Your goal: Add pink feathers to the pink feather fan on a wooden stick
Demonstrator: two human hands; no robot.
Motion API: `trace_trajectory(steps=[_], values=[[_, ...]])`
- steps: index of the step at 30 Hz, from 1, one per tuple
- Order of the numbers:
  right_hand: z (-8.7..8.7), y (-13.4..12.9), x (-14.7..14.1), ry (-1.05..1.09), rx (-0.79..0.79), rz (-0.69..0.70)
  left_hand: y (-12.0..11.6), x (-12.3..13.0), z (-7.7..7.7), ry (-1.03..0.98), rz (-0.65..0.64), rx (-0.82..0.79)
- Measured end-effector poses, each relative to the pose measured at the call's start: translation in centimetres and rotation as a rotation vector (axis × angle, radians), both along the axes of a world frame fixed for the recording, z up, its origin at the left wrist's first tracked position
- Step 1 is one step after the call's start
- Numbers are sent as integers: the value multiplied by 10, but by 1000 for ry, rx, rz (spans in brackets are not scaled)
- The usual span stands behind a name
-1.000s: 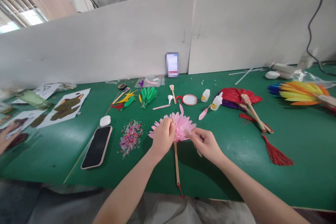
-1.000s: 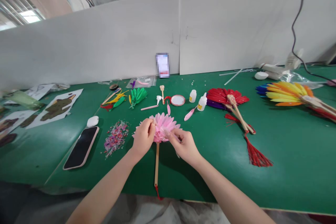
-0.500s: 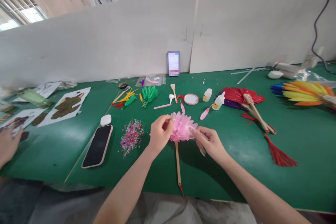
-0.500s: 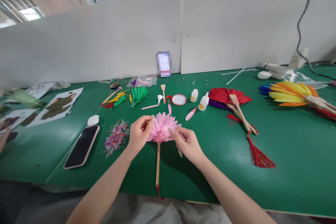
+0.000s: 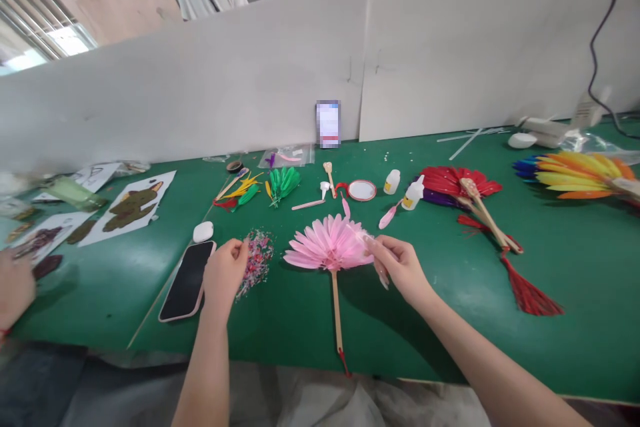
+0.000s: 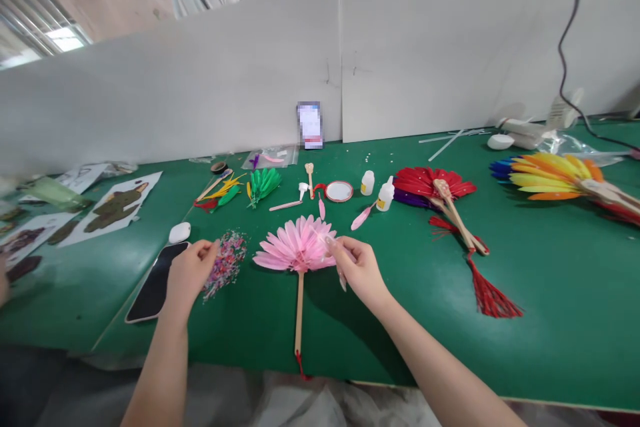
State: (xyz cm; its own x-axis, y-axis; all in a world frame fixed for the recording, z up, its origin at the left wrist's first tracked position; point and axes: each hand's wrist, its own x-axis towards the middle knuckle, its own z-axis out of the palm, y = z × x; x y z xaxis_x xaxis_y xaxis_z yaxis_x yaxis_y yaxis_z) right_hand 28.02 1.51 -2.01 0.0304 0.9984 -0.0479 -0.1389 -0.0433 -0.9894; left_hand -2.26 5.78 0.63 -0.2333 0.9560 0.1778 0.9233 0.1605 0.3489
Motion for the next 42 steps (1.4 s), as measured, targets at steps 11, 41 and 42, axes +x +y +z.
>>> trace_trajectory(steps=[11,41,42], values=[[-3,0,-3,256,-149,294,-17,89,10,-231,-670,163],[-6,-1,1,542,-325,482,-7,127,-6,-495,-912,241],[-6,-1,1,533,-323,481,-7,127,-7,-492,-905,247]])
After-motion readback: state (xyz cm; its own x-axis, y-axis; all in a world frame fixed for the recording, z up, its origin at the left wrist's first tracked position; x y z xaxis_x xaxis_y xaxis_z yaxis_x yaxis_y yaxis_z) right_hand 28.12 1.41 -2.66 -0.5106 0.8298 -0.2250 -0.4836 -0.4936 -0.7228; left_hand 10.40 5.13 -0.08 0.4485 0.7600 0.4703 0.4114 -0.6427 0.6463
